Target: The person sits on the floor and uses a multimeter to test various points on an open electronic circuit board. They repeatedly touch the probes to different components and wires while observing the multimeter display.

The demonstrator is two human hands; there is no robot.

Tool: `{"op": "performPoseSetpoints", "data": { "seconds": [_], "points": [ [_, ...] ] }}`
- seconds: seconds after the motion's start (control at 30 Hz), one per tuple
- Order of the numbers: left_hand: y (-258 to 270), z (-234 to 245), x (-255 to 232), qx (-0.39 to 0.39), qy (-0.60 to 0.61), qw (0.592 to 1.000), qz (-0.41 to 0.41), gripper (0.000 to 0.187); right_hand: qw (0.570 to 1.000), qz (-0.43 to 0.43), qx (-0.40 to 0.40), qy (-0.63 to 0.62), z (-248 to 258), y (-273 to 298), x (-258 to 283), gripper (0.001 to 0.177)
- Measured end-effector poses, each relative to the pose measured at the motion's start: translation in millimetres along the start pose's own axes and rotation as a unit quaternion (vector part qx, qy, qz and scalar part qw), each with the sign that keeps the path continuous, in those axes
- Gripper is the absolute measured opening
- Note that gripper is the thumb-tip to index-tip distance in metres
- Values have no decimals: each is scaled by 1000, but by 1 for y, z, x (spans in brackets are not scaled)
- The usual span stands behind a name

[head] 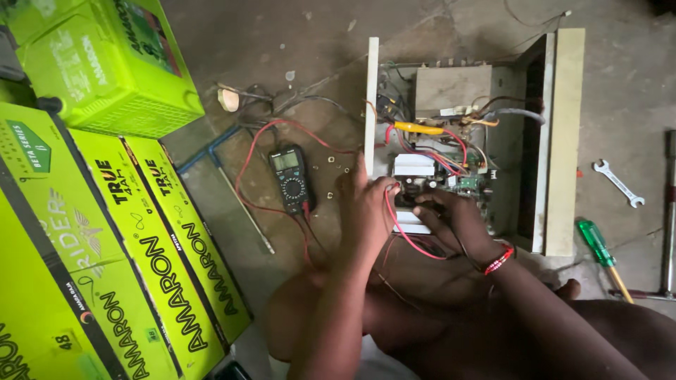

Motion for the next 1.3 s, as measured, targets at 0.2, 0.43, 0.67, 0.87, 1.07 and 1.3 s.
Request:
{"op": "performPoseSetpoints", "data": {
  "seconds": [0.2, 0.43, 0.67, 0.87, 1.07, 1.3],
  "points": [
    [2, -5, 4, 0, 19, 1000, -4, 13, 992, -99, 51, -63, -7, 2, -9, 28],
    [2, -7, 5, 10, 7, 1000, -12, 14, 999, 1, 8, -49, 3, -1, 4, 26],
    [1, -5, 4, 13, 24, 1000, -14, 15, 998, -23, 17, -49, -2, 0, -6, 27],
    [1, -5, 3, 12, 18, 1000, -14, 17, 985, -66, 3, -159, -3, -2, -25, 22],
    [1, -3, 4, 19, 22, 999, -17, 15, 971, -115, -3, -209, 5, -4, -34, 21],
    [1, -3, 4, 18, 21, 1000, -8, 14, 973, -153, 6, -173, 5, -1, -32, 21]
  ]
}}
Point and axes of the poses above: each hand's wrist, its own y-axis away from the middle knuckle, its own z-axis out of the back of the hand, x = y × z, the point moved 6 cm from there along -y, towards the middle knuckle, and after that the axes turned 7 degrees about y, right-handed, at the moved point
